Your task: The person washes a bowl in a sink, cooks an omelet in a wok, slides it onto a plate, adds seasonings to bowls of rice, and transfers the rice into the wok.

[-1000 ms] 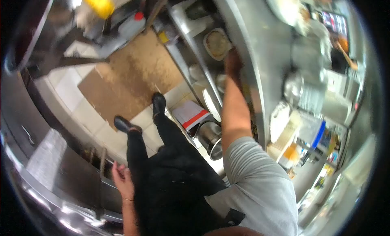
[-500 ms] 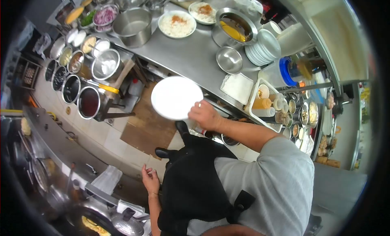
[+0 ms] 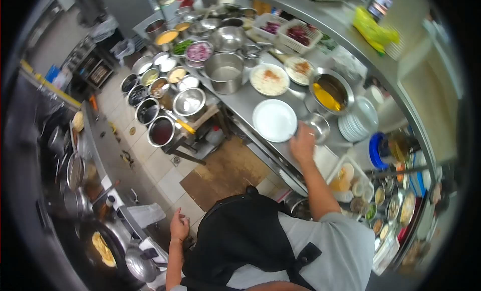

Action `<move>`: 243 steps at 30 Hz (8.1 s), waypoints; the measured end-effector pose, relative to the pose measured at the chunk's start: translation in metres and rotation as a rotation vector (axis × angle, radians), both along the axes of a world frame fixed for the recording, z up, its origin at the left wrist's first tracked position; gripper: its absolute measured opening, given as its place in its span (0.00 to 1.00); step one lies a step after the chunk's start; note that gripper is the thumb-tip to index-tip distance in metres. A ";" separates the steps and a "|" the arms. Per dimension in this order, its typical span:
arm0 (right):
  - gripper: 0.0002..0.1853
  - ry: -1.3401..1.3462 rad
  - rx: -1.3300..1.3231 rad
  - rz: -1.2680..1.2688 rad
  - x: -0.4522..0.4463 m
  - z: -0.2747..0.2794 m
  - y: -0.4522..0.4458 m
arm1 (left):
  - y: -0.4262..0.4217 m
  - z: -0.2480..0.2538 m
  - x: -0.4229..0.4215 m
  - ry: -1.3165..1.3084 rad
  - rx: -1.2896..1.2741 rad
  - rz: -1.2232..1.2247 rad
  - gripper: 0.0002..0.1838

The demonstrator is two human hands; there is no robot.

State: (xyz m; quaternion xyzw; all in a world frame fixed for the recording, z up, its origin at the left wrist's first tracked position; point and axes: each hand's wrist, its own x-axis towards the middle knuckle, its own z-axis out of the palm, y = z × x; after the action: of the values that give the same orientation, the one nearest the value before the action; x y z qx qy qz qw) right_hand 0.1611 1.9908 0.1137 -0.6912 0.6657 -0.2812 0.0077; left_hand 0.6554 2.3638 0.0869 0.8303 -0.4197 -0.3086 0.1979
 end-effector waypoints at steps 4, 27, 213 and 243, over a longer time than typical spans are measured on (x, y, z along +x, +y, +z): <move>0.18 0.446 0.270 -0.121 -0.063 -0.031 -0.015 | 0.025 -0.034 0.020 -0.098 0.081 0.035 0.34; 0.04 0.325 -0.437 0.417 0.287 0.192 -0.278 | -0.008 -0.128 0.141 0.339 0.353 0.617 0.26; 0.36 0.844 0.027 2.431 1.033 0.151 0.296 | 0.204 0.028 0.236 0.583 -1.561 2.141 0.16; 0.34 0.481 0.119 2.454 1.111 0.099 0.414 | 0.189 0.047 0.180 0.488 -1.590 2.243 0.16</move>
State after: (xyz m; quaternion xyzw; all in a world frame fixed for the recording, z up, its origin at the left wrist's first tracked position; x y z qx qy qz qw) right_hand 1.2721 2.4046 0.2125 -0.8874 -0.4204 0.0751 0.1738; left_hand 0.8350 2.5524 0.1340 0.3122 0.4448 0.1954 0.8164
